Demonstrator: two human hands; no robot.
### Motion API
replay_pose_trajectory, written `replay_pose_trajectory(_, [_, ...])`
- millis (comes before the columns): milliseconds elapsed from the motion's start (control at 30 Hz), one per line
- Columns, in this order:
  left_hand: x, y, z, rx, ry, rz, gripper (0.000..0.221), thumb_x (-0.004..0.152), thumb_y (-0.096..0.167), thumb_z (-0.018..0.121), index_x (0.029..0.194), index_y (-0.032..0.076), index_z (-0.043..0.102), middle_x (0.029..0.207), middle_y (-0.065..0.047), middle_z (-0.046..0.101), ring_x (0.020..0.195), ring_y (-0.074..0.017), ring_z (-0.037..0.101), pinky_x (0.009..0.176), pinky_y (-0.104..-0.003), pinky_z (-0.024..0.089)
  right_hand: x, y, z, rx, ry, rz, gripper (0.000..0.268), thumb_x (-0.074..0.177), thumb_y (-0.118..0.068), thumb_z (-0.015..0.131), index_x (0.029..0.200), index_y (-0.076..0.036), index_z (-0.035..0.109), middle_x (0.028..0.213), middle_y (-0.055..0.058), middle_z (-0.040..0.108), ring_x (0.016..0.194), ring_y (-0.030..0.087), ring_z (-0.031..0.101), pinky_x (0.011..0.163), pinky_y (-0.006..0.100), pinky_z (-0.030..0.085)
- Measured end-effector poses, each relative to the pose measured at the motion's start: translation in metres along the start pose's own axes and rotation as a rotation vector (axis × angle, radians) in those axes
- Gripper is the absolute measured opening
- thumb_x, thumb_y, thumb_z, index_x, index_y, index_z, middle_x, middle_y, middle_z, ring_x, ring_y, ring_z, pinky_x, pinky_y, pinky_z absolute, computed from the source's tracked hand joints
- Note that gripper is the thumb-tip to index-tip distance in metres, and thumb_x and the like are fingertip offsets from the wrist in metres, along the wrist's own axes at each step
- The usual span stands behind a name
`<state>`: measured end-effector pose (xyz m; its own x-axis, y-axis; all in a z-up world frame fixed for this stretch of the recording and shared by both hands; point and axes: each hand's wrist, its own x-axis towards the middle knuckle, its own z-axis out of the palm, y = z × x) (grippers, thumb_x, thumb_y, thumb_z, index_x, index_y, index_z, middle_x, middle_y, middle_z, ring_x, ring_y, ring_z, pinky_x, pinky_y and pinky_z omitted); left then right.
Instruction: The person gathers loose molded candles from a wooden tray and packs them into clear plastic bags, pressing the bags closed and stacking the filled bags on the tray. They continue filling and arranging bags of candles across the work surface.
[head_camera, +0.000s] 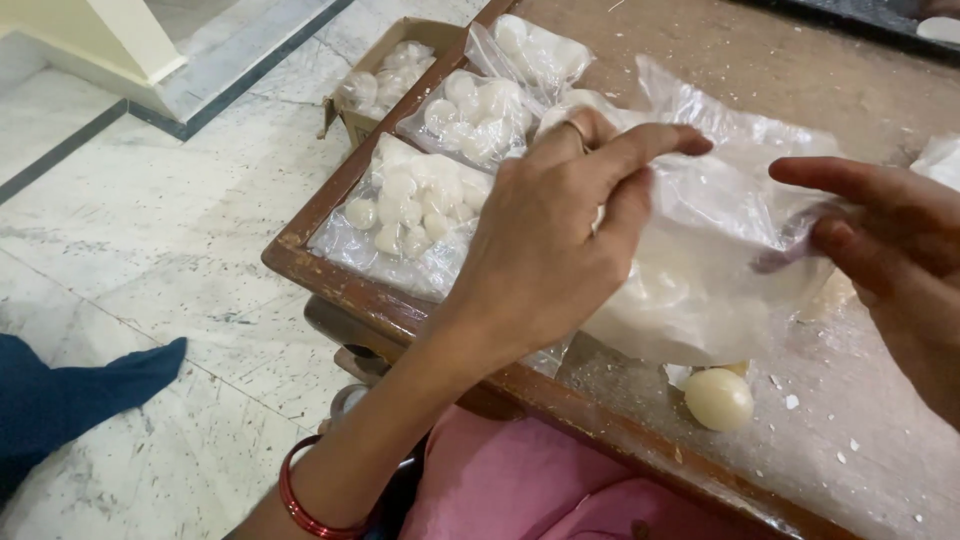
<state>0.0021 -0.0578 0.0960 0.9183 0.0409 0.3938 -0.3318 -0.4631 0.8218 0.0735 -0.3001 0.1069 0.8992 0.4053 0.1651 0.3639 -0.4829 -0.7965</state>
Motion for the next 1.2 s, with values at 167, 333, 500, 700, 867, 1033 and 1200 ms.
replay_pose_trajectory(167, [0.006,0.011,0.006,0.166,-0.156,-0.090,0.033,0.107,0.024,0.044,0.120,0.017,0.074,0.079,-0.010,0.073,0.064,-0.0228,0.063,0.061,-0.036,0.054,0.020,-0.014,-0.004,0.190,-0.113,0.088,0.038,0.103,-0.003,0.040,0.136,0.004,0.055,0.101,0.015,0.070,0.104,0.028,0.073,0.097,0.044,0.056])
replay_pose_trajectory(333, [0.009,0.018,0.014,0.250,-0.343,-0.133,0.036,0.107,0.032,0.046,0.112,0.009,0.074,0.067,-0.010,0.070,0.046,-0.0204,0.056,0.042,-0.034,0.043,0.042,-0.028,-0.001,0.190,-0.265,-0.070,0.041,0.103,-0.006,0.046,0.144,0.000,0.047,0.087,0.021,0.067,0.094,0.029,0.074,0.097,0.040,0.061])
replay_pose_trajectory(500, [0.022,-0.016,0.021,0.055,-0.027,-0.154,0.029,0.102,0.019,0.052,0.111,0.003,0.073,0.058,-0.004,0.068,0.033,-0.0081,0.047,0.030,-0.027,0.031,0.024,-0.061,0.013,-0.484,0.041,-0.457,0.045,0.099,-0.020,0.061,0.135,0.005,0.049,0.115,0.022,0.067,0.105,0.030,0.068,0.086,0.043,0.058])
replay_pose_trajectory(700, [0.012,-0.018,0.038,-0.476,0.106,-0.348,0.038,0.097,0.019,0.057,0.132,0.003,0.060,0.115,-0.013,0.065,0.089,-0.0178,0.065,0.069,-0.027,0.056,0.014,-0.044,0.039,-0.644,-0.123,-0.028,0.056,0.099,-0.044,0.060,0.140,-0.007,0.057,0.127,0.018,0.064,0.099,0.032,0.071,0.075,0.046,0.062])
replay_pose_trajectory(867, [-0.001,-0.014,0.057,-1.067,-0.025,-0.340,0.068,0.105,0.045,0.047,0.156,0.001,0.037,0.161,-0.019,0.040,0.148,-0.0307,0.036,0.110,-0.039,0.033,0.022,-0.011,0.037,-0.511,-0.322,-0.099,0.071,0.096,-0.050,0.061,0.146,-0.001,0.049,0.125,0.026,0.063,0.104,0.036,0.069,0.072,0.052,0.061])
replay_pose_trajectory(1033, [-0.005,-0.009,0.066,-1.121,-0.080,-0.337,0.078,0.098,0.044,0.050,0.160,0.009,0.019,0.163,-0.020,0.029,0.154,-0.0293,0.031,0.124,-0.044,0.028,0.034,0.028,0.013,-0.361,-0.325,-0.078,0.063,0.099,-0.040,0.062,0.148,-0.001,0.057,0.128,0.026,0.072,0.110,0.037,0.073,0.088,0.055,0.056])
replay_pose_trajectory(1200, [-0.001,-0.014,0.053,-0.806,-0.172,-0.292,0.067,0.101,0.039,0.046,0.161,0.013,0.031,0.156,-0.026,0.041,0.143,-0.0342,0.047,0.117,-0.044,0.038,0.059,-0.010,0.015,-0.542,-0.282,0.236,0.061,0.096,-0.036,0.067,0.149,-0.011,0.051,0.126,0.017,0.074,0.105,0.032,0.079,0.092,0.050,0.064])
